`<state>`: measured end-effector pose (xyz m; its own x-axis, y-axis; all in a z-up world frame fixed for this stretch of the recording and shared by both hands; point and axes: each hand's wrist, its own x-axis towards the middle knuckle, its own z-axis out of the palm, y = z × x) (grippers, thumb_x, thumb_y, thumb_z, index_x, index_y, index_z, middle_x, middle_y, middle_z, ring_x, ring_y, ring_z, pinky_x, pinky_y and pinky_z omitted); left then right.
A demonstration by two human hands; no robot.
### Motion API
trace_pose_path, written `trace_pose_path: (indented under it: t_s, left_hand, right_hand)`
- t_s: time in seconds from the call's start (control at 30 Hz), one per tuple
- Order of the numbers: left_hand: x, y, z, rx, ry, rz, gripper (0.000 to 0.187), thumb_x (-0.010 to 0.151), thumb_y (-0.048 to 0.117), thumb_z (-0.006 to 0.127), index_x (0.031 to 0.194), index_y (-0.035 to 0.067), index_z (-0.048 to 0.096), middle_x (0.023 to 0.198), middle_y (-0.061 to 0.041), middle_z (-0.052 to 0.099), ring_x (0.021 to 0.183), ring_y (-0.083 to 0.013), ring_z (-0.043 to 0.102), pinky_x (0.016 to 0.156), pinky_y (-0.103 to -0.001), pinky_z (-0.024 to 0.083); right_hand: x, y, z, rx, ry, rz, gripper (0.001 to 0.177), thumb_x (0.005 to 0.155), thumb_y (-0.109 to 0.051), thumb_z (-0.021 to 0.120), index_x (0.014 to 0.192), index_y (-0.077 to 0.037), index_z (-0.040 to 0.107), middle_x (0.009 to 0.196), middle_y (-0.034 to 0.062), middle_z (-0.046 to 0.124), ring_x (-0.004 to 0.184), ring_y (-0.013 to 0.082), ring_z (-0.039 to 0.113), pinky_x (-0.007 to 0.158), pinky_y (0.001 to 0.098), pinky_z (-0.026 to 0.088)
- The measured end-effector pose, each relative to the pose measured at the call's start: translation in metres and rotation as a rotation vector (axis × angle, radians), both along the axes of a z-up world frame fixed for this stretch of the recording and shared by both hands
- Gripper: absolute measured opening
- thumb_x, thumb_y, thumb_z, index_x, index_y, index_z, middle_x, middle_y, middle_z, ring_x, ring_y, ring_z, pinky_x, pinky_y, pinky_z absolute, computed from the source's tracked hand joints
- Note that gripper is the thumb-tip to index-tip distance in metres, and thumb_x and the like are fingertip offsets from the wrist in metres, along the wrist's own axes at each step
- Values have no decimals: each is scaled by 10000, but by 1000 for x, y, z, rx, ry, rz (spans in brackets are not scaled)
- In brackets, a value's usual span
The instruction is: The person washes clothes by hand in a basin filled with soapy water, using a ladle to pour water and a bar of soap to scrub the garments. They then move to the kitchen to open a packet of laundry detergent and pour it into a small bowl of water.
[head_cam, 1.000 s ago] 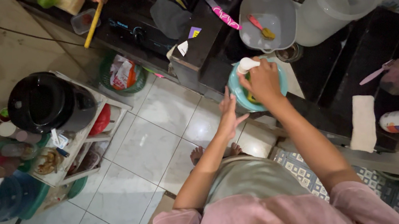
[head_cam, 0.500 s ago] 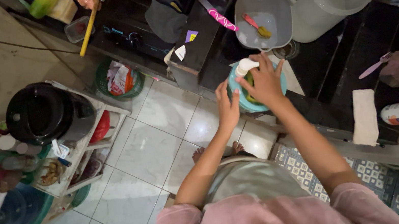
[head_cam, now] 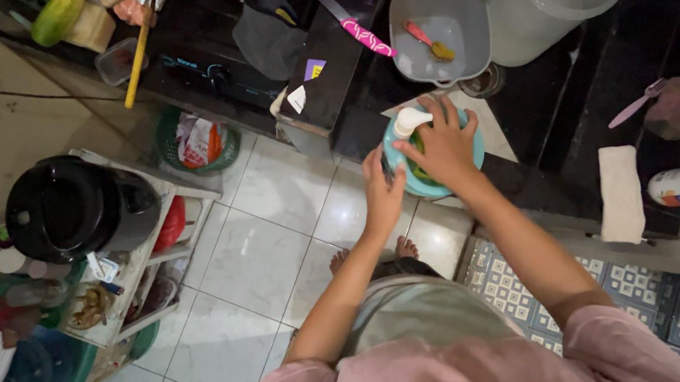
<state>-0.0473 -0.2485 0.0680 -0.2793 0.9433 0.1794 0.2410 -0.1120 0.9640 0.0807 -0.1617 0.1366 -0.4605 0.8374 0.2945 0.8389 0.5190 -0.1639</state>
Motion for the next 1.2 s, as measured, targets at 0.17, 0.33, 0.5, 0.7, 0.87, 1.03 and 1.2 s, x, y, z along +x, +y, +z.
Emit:
trace_pose_path:
  t_s: [0.17,0.33,0.5,0.7,0.87,1.03,1.2]
  left_hand:
    - [5,-12,-11,-140,28,-54,788,971,194,718,1605,53,271,1289,-244,477,1118,-329,567,833,-362,580]
    - [12,-2,-18,-228,-489,-81,703,966,114,650,1571,58,298,1249,-158,415,932,-196,675,708,-292,654]
    - [23,-14,-23,-98,-417,-81,588,990,82,659,1486,1,354,1153,-123,584,836,-148,666,701,-274,597]
    - [17,-16,-8,-154,-448,-83,561,970,90,682,1428,3,369,1104,-117,562,830,-147,671,686,-309,630]
    - [8,-11,12,-419,-805,-114,643,947,112,662,1442,71,253,1163,-129,449,759,-268,707,676,-430,668]
    - [4,-13,28,-383,-817,-160,681,972,105,633,1481,100,182,1244,-198,440,835,-331,740,732,-468,675]
    - [18,-14,33,-373,-880,-167,763,918,-11,629,1474,138,129,1335,-187,369,911,-383,734,800,-490,668]
  right_hand:
    - [3,-3,-1,32,51,14,607,939,-648,601,1214,-135,776,1502,115,487,1415,375,363,1010,713,237]
    - [2,6,2,-19,19,-10,573,949,-631,622,1089,-99,778,1524,115,496,1408,364,382,996,688,258]
    - [3,-5,-1,32,7,-29,543,953,-613,644,1045,-95,779,1524,120,510,1422,374,386,1012,670,258]
    - [-3,-9,3,32,4,-46,536,934,-619,649,1036,-110,784,1512,115,514,1416,387,382,1020,671,243]
    - [7,-3,3,-12,-41,-41,568,904,-622,658,1153,-123,762,1498,134,509,1419,373,387,970,669,278]
    - [57,1,3,-209,396,5,695,995,-457,624,1514,-23,465,1489,282,473,1363,459,439,1098,606,370]
    - [89,-30,-8,-690,661,-401,505,1051,-296,599,1434,14,491,1176,237,667,1032,366,696,823,460,606]
